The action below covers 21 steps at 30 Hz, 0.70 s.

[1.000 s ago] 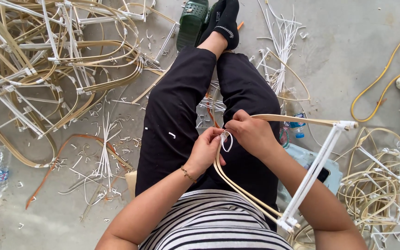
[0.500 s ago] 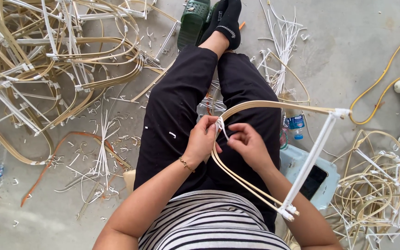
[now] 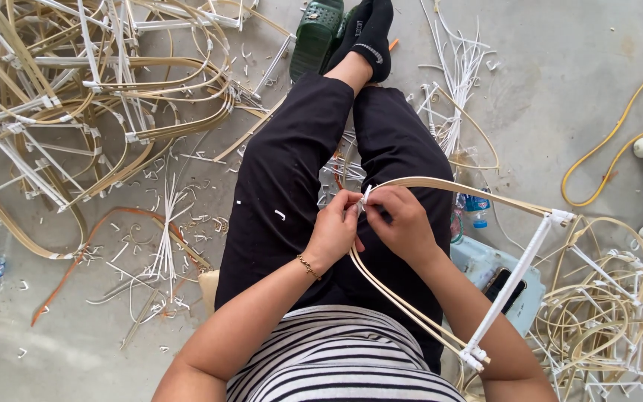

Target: Securing plastic binding strips onto bamboo furniture frames using tie wraps and scissors while sitting on the floor.

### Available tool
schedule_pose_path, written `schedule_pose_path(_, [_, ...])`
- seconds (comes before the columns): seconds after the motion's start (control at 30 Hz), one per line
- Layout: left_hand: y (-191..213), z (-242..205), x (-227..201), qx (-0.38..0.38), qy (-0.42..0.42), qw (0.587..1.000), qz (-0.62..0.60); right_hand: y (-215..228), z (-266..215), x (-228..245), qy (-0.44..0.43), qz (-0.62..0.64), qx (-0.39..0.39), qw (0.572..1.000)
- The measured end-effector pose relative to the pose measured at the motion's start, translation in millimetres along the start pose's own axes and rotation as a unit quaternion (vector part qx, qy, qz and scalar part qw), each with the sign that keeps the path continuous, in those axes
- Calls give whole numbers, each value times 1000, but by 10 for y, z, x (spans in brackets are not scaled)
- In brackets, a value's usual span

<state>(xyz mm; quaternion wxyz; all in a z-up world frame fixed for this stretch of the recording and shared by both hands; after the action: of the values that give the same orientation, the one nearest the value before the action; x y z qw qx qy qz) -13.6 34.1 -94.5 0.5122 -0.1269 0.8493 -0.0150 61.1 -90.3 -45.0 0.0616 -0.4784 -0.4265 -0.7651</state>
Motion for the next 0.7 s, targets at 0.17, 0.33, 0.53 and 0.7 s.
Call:
schedule_pose_path(0.17, [5,32,44,13,24,1000,-10,-81,18,121,85,-183,47,978])
schedule_pose_path(0.33, [24,133,262,26,40,998,-52,-192,-179,-292,45,-253,136,957])
schedule_pose_path(0.53, [85,161,373,51,81,980,-174,80,-109,-300,-96,-77,199,972])
schedule_pose_path(0.7, [-14,136,388,76,94,978,-170,109,140,-22,-26,-93,119,988])
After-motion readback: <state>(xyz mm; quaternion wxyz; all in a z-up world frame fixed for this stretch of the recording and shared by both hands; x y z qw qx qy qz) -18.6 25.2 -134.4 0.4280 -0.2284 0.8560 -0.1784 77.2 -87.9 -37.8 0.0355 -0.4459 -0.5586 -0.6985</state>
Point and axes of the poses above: each hand's wrist, its own z-axis towards the middle knuckle, its own y-axis out of the back of the hand, x = y × z, the point moved 4 cm from there along z, towards the middle knuckle, and after that the axes turned 6 degrees about x, right-handed, at the moved point
